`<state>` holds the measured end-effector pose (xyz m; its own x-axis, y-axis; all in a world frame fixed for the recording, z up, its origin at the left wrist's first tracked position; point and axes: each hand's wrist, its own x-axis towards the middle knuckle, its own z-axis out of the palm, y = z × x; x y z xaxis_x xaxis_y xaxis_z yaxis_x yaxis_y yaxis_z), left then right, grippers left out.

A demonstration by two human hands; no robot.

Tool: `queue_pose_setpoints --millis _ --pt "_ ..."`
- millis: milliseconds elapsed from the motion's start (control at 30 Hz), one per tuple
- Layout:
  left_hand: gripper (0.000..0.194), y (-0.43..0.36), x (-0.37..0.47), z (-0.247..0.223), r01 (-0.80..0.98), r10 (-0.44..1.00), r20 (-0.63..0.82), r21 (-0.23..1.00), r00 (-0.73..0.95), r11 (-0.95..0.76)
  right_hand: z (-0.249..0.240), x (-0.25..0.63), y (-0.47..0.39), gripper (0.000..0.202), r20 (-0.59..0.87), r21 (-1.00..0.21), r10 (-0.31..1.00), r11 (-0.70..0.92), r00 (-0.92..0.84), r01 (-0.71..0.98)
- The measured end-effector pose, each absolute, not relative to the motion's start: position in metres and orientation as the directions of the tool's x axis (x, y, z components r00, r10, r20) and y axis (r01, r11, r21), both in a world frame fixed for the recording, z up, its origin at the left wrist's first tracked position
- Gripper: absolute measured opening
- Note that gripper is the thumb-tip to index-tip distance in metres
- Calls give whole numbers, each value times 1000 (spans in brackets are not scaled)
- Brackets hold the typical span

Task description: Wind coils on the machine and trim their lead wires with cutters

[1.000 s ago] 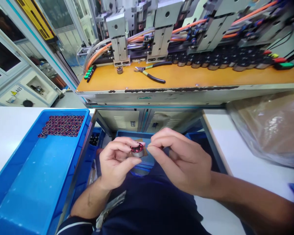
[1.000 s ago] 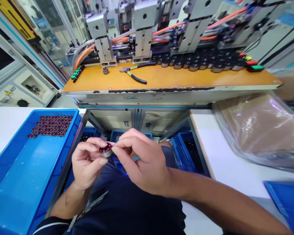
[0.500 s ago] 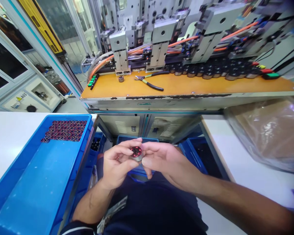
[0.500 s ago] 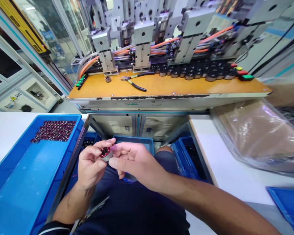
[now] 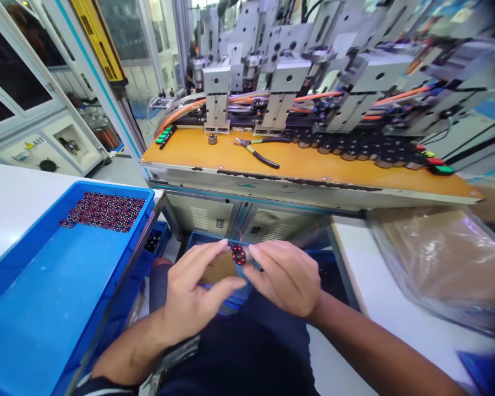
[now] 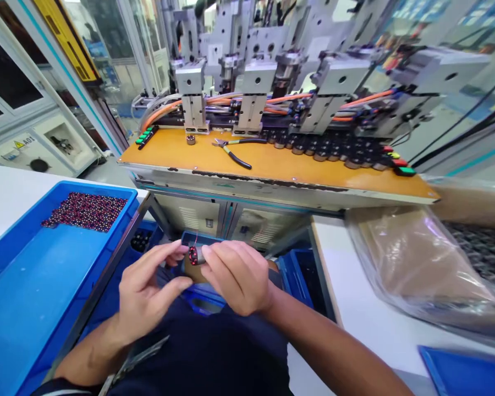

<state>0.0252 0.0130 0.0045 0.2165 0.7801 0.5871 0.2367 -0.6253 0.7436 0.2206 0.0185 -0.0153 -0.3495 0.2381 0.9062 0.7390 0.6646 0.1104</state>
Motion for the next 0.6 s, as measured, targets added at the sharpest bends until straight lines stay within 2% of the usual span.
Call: queue_pose_setpoints --millis 100,167,200,267,367,467,600 --pt "46 9 32 17 254 772 578 731 264 -634 -14 218 16 13 895 190 168 696 -414 693" --pt "35 13 34 18 220 781 551 756 294 -616 -11 215 12 15 900 147 186 723 -395 675" --pt "31 15 33 18 202 779 546 763 308 -614 -9 214 8 18 900 71 242 741 -364 668" --pt "32 18 30 14 179 762 557 756 330 -629 -3 212 1 25 855 -173 432 759 -286 627" --pt "37 18 26 9 178 734 575 730 360 -659 8 211 -8 28 735 -508 646 725 -204 466" --pt "38 15 24 7 125 756 535 780 376 -614 16 208 -12 19 686 -660 716 687 -131 304" --pt "33 14 26 7 -52 861 350 933 369 -357 15 202 -11 19 641 -739 765 637 -62 219"
